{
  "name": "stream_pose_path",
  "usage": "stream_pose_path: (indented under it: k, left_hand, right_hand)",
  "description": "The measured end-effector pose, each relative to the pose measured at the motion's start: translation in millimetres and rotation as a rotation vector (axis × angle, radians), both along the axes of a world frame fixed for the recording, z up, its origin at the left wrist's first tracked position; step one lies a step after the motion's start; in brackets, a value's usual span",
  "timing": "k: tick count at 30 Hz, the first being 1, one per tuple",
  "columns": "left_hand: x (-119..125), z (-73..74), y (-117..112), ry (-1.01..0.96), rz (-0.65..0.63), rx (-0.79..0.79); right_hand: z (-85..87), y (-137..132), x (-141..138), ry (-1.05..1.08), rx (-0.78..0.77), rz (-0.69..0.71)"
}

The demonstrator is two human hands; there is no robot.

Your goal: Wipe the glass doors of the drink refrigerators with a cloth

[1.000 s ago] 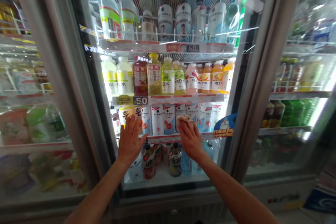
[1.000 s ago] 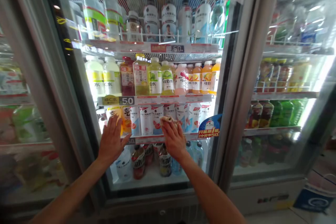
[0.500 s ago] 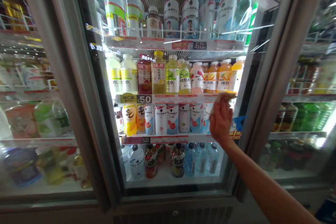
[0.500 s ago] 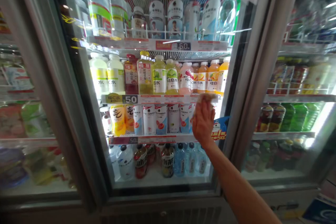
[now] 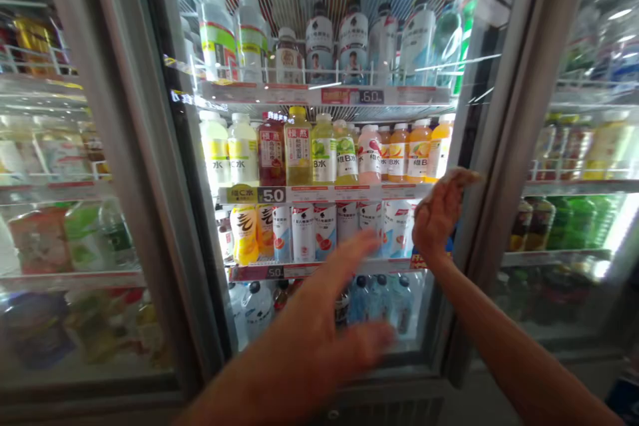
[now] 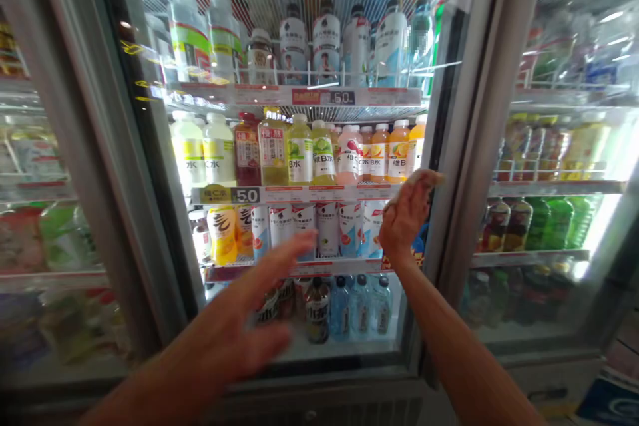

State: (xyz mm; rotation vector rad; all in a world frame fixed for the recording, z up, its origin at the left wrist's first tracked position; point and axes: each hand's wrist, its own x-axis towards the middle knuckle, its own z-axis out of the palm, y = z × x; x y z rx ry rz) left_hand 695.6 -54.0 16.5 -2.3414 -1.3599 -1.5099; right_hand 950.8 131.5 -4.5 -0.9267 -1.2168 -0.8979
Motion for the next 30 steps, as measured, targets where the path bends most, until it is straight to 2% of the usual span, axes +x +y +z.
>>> stream_pose_path:
  k: [2, 3, 5, 7, 8, 12, 14, 16, 19, 20, 21, 22, 23, 25, 27, 28, 29, 30]
  left_hand:
    - [-15, 7.9, 28, 0.002, 0.124, 0.090]
    - [-23, 8.6, 45, -0.022, 0.240, 0.174]
    - [-39, 3.2, 76, 0.005, 0.404, 0.320]
    - [-50, -7.9, 100, 0.108, 0.465, 0.386]
    - [-54, -13.8, 107, 0.161, 0.475, 0.400]
    - [-60, -31.1, 112, 0.263, 0.497, 0.419]
    - [-60, -39.7, 110, 0.282, 0.508, 0.429]
    - [-60, -53.1, 107, 0.308, 0.513, 0.446]
    - [-61, -79.4, 106, 0.367, 0.493, 0.472]
    - [-62, -87.3, 105, 0.387, 0.487, 0.472]
    - [-64, -93.9, 105, 0.403, 0.483, 0.471]
    - [-65, -98.8, 105, 0.416, 0.483, 0.468]
    - [-66, -102.0, 104, 0.427, 0.487, 0.463]
    - [-67, -104.3, 103, 0.442, 0.496, 0.453]
    - [-66, -103.4, 103, 0.443, 0.505, 0.437]
    - [-65, -102.6, 103, 0.440, 0.509, 0.429]
    - [-65, -101.8, 102, 0.438, 0.514, 0.424]
    - [-65, -101.0, 102, 0.439, 0.518, 0.423]
  right_hand:
    - [5.3, 2, 2, 0.135, 0.036, -0.021]
    - [2.8, 0, -1, 0.094, 0.030, -0.011]
    - [-8.4, -6, -10, -0.163, -0.029, 0.039]
    - [-16.9, -9, -8, -0.389, -0.084, 0.055]
    - [-16.5, -8, 0, -0.397, -0.089, 0.031]
    - [6.6, 8, 47, -0.003, -0.001, -0.113]
    - [2.7, 8, 55, 0.042, 0.001, -0.122]
    - [-28.3, -2, 45, -0.032, -0.045, -0.106]
    - [-102.3, -28, 16, -0.270, -0.169, -0.047]
    - [-121.3, -35, 9, -0.348, -0.210, -0.022]
    - [-132.1, -41, 4, -0.412, -0.228, -0.003]
    - [-133.4, -43, 2, -0.457, -0.232, 0.010]
    - [-125.3, -42, 1, -0.470, -0.225, 0.016]
    - [-90.8, -33, 0, -0.401, -0.168, 0.008]
    - [-56.5, -20, -8, -0.218, -0.117, -0.007]
    - [-48.4, -16, -15, -0.188, -0.107, 0.004]
    - [-48.7, -15, -24, -0.206, -0.105, 0.023]
    - [-57.3, -17, -33, -0.284, -0.110, 0.056]
